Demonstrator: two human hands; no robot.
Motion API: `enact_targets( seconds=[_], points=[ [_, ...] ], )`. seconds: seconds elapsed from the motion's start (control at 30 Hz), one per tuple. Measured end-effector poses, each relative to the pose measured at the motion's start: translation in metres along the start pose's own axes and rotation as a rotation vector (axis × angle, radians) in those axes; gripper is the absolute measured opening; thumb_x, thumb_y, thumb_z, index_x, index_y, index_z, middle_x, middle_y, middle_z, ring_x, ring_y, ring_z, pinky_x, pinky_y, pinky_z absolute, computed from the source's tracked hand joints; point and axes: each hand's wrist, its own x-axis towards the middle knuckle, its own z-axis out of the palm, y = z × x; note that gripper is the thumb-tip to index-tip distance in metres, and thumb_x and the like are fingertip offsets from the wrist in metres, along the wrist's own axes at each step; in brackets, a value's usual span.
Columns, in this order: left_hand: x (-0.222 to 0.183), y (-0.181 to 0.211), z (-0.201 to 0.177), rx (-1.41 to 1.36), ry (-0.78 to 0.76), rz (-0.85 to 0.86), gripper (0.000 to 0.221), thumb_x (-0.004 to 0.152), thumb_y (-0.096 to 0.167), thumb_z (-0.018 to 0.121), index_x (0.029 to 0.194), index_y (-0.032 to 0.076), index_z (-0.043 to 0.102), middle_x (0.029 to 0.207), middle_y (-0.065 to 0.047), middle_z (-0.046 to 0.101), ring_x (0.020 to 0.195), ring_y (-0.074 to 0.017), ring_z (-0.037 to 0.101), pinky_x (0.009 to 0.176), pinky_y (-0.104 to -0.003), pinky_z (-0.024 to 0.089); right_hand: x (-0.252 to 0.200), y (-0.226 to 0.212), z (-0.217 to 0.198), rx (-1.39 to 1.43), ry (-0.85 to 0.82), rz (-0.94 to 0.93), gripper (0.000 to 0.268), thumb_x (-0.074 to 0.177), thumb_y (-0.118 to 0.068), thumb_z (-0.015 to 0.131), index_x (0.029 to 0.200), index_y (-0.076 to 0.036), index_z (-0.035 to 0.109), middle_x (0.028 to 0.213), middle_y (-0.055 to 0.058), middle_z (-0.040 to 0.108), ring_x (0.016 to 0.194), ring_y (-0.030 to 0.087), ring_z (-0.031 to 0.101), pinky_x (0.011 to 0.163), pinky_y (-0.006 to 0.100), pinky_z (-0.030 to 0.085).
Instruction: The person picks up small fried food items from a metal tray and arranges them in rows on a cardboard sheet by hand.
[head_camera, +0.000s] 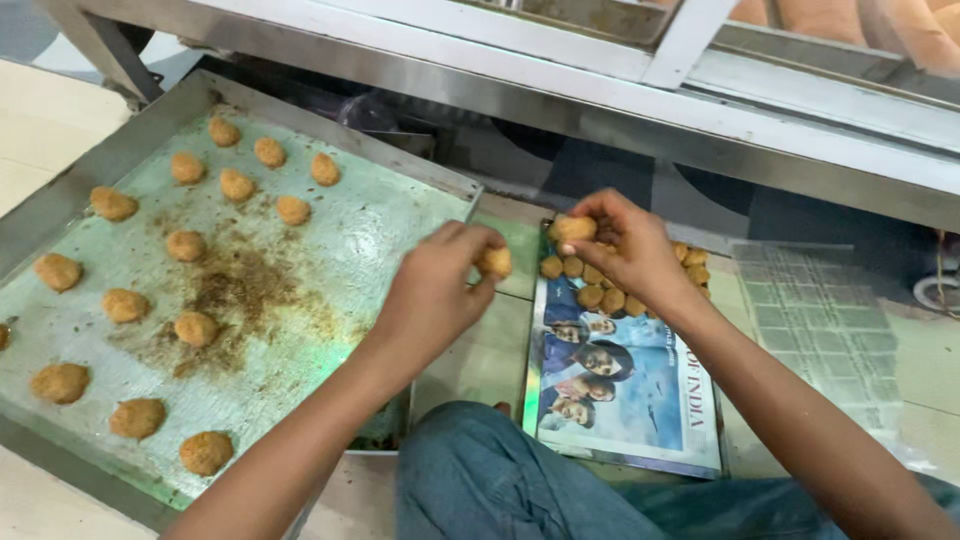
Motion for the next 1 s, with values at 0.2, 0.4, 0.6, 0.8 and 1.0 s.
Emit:
enact_targets(
  seconds=[0.2,0.4,0.6,0.8,1.0],
  points=[
    [0.032,-0.038,0.152,0.162,-0.254,-0.050,0.028,0.076,0.007,0.071,0.104,0.005,0.068,0.097,-0.021,0.067,0.093,-0.0429,0.067,0.080,-0.052,0.054,-0.033,0.100,-0.016,-0.448,0.144,-0.097,0.043,0.072,-0.016,0.090,0.107,-0.004,0.067,0.103,0.014,0.071,0.096,0.032,0.069,0.082,0.040,0.054],
    [0.011,-0.088,0.221,0.353,-0.502,-0.087,0.026,0.083,0.008,0.067,0.110,0.010,0.067,0.103,-0.019,0.067,0.096,-0.0407,0.068,0.079,-0.052,0.056,-0.063,0.149,-0.026,-0.196,0.237,0.071,0.039,0.077,-0.018,0.085,0.108,-0.005,0.065,0.103,0.013,0.067,0.094,0.031,0.070,0.079,0.039,0.056],
    [0.018,-0.090,0.226,0.457,-0.493,-0.031,0.033,0.079,0.009,0.069,0.111,0.010,0.064,0.105,-0.017,0.066,0.095,-0.0384,0.067,0.077,-0.050,0.057,-0.054,0.136,0.005,-0.227,0.149,-0.046,0.038,0.077,-0.009,0.081,0.110,-0.006,0.062,0.109,0.014,0.064,0.101,0.037,0.066,0.082,0.044,0.055],
    [0.012,-0.091,0.221,0.472,-0.401,-0.030,0.020,0.084,0.011,0.070,0.102,0.008,0.061,0.100,-0.017,0.066,0.093,-0.0383,0.068,0.075,-0.050,0.057,-0.051,0.132,0.035,-0.362,0.055,-0.080,0.041,0.077,-0.003,0.071,0.117,-0.005,0.062,0.111,0.017,0.062,0.104,0.041,0.062,0.084,0.050,0.052],
    [0.014,-0.096,0.222,0.427,-0.364,-0.044,0.021,0.083,0.009,0.068,0.102,0.007,0.060,0.100,-0.017,0.066,0.092,-0.0389,0.068,0.075,-0.050,0.057,-0.040,0.137,0.044,-0.594,0.074,-0.183,0.031,0.082,-0.005,0.065,0.112,-0.005,0.064,0.107,0.014,0.065,0.105,0.038,0.063,0.086,0.053,0.049]
  ],
)
